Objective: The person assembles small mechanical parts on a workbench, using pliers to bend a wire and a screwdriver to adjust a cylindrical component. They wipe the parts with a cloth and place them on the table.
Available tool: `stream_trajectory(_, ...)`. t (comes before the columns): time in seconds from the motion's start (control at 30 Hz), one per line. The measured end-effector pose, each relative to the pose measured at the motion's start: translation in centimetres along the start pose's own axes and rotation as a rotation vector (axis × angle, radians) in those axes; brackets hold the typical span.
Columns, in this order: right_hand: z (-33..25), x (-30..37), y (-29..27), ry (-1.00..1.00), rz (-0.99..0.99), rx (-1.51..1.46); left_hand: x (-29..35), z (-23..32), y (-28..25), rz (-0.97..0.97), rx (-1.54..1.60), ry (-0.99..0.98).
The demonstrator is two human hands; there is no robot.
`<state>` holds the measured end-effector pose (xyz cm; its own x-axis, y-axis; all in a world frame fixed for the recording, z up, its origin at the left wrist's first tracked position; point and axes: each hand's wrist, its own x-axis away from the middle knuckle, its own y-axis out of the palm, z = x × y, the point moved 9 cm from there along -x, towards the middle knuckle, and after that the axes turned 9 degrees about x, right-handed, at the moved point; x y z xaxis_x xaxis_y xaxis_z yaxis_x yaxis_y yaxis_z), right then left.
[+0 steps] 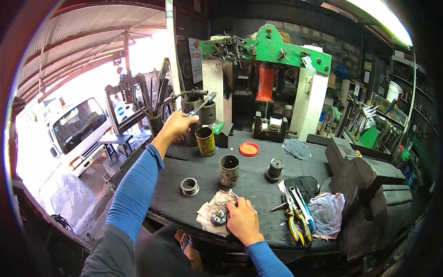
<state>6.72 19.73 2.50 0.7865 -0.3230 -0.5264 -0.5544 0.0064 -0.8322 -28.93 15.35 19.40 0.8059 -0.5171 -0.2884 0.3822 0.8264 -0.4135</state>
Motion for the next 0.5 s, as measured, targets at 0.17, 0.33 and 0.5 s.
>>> stream_trajectory(0.17,0.9,0.4,0.1,0.028,-0.031,0.021,0.0,1.3,0.9,0.013,0.023,-0.09)
stream_trajectory(0.33,0.4,0.4,0.2,0.018,-0.008,0.007,-0.6,1.4,-0.2,0.022,-0.014,-0.101)
stream_trajectory(0.5,0.5,0.3,0.4,0.015,0.005,0.021,-0.2,1.8,-1.5,0.011,0.103,-0.016)
